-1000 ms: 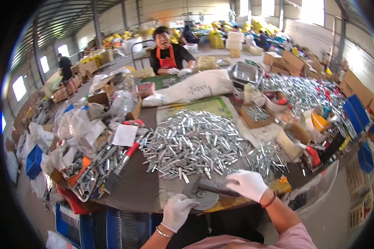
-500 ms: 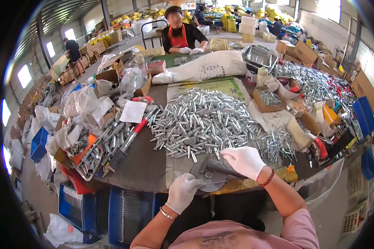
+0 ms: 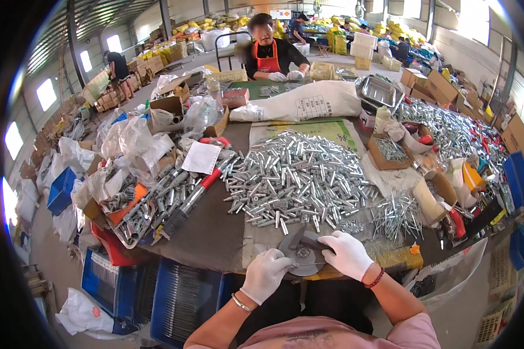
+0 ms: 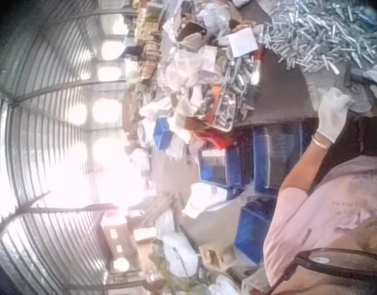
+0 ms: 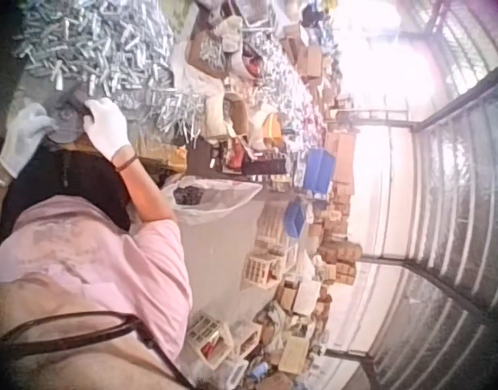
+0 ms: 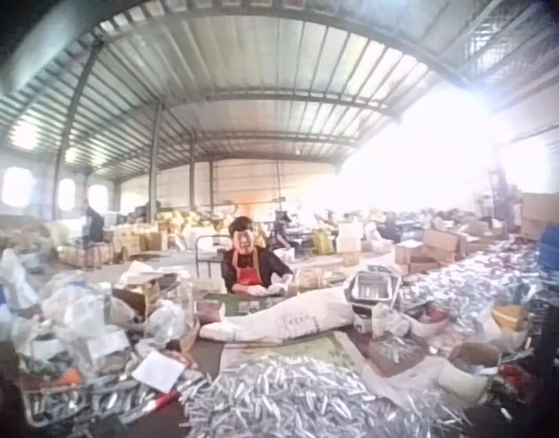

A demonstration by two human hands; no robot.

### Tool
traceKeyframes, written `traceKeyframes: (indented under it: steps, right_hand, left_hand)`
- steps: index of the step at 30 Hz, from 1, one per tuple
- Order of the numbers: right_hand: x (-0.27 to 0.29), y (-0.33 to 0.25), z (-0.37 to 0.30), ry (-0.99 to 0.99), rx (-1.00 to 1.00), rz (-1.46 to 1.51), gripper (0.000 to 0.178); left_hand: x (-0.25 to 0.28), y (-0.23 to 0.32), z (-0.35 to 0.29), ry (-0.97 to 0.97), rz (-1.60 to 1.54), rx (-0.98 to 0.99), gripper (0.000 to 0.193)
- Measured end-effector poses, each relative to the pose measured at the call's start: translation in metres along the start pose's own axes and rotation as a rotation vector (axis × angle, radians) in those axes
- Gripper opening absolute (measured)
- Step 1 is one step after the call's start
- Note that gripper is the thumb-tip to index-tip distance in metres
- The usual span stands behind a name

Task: The person assembles metal components by inserting pins into metal sleeves on an anvil, tapping them with a small hammer, and placing the assembled pieces into a blue bin by hand.

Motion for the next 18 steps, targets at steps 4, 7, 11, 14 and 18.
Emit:
traceKeyframes:
  steps: [4, 7, 11, 14, 18]
  right_hand:
    - [0.019, -0.012, -0.018, 0.159, 0.009, 0.138, 0.032]
    - [0.035, -0.028, -0.037, 0.201, 0.070, 0.251, 0.045]
    - [0.025, -0.036, -0.050, 0.054, 0.093, -0.001, 0.055]
    - [0.024, -0.041, -0.051, 0.081, 0.125, -0.037, 0.053]
    - [0.027, -0.050, -0.060, 0.259, 0.221, 0.046, 0.057]
  left_hand:
    - [-0.002, -0.001, -0.005, 0.008, 0.008, -0.008, 0.014]
    - [0.000, -0.006, 0.001, 0.023, -0.031, -0.050, 0.014]
    - [0.001, -0.010, 0.008, 0.043, 0.027, -0.061, 0.016]
    - [0.000, -0.012, 0.011, 0.018, 0.004, -0.038, 0.017]
    - [-0.005, -0.013, 0.008, 0.001, 0.017, -0.041, 0.020]
Point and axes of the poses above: each hand's wrist, its own z-axis towards the middle knuckle, its own x-axis out of the back of the hand, y = z × x, the point moved 8 cm from there along z, towards the middle knuckle, and after that the axes turned 8 degrees about -y, right-handed, at the moved point
